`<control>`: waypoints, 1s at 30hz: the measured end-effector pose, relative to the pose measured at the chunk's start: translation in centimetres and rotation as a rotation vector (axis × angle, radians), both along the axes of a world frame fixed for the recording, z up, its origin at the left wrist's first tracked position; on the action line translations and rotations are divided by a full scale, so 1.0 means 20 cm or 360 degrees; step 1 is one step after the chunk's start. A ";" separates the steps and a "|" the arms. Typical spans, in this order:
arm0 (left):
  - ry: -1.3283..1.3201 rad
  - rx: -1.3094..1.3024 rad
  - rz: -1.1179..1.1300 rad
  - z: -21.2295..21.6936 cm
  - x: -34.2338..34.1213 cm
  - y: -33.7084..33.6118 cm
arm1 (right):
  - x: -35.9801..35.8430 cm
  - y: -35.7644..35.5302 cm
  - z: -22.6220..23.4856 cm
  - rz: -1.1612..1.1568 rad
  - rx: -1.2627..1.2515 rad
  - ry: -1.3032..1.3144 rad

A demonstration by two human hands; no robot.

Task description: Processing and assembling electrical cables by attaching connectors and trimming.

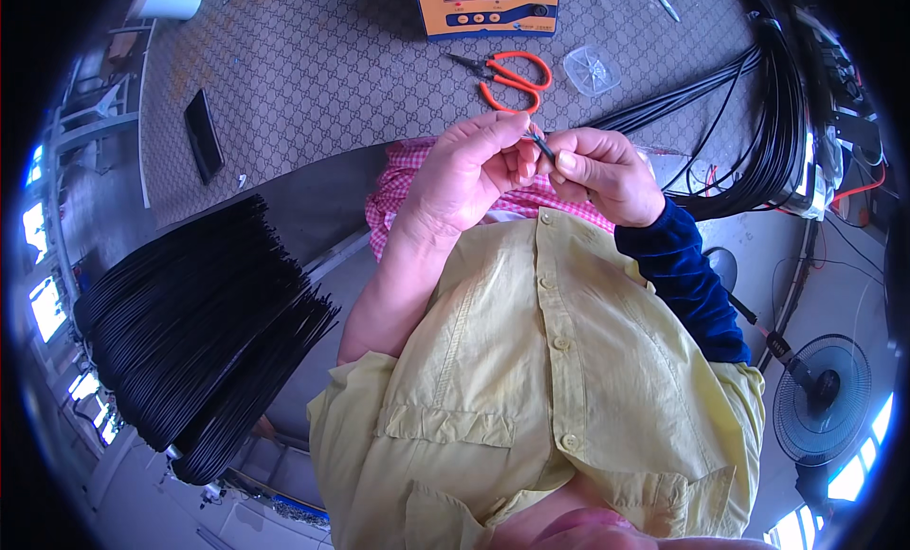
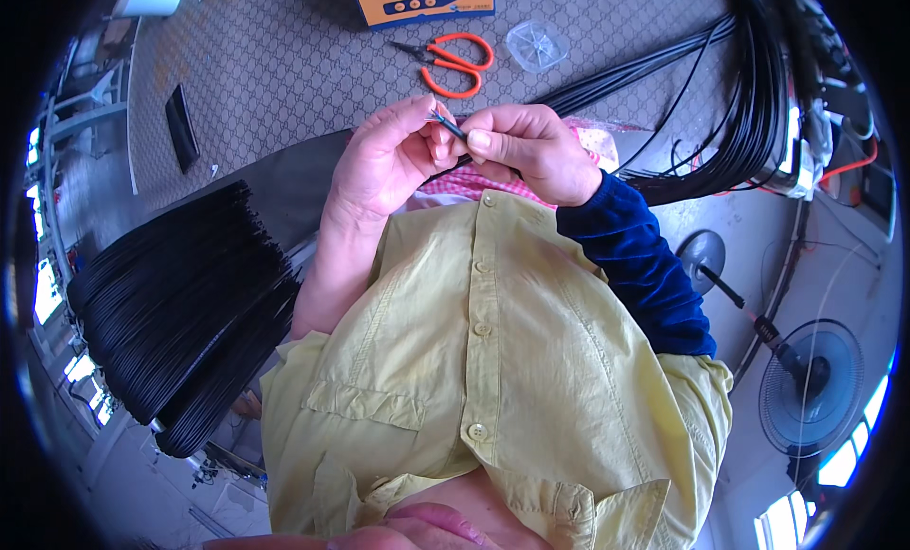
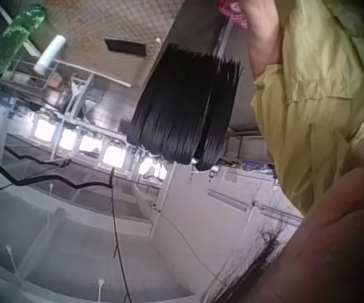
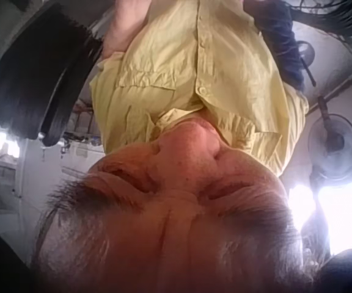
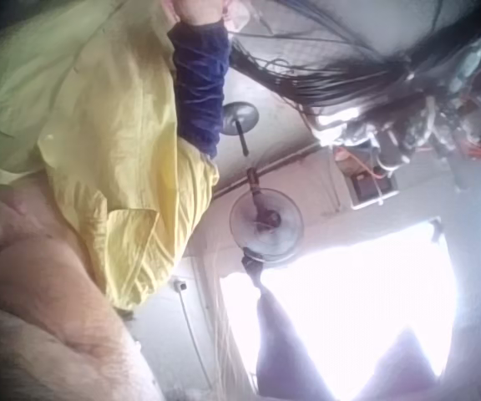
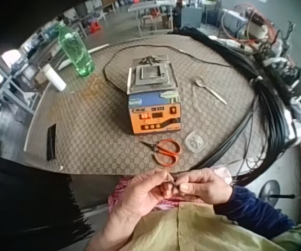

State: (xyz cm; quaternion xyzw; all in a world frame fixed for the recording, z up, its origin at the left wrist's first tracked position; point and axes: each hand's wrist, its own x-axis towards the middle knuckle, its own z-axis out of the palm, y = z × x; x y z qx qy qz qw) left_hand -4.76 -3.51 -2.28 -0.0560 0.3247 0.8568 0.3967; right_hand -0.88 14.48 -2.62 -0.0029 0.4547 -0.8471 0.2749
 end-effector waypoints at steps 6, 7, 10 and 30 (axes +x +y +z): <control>-0.0019 0.0040 0.0026 -0.01 0.00 0.00 | 0.00 0.00 -0.01 -0.0070 0.0036 -0.0033; -0.0027 0.0062 0.0041 -0.01 0.00 0.00 | 0.00 0.00 -0.01 -0.0089 0.0056 -0.0037; 0.0036 0.0096 0.0074 -0.01 0.01 0.00 | 0.00 0.00 -0.03 -0.0151 0.0099 -0.0021; -0.0121 0.0086 0.0157 -0.06 0.01 0.00 | -0.05 0.05 0.00 -0.0324 0.0284 -0.0116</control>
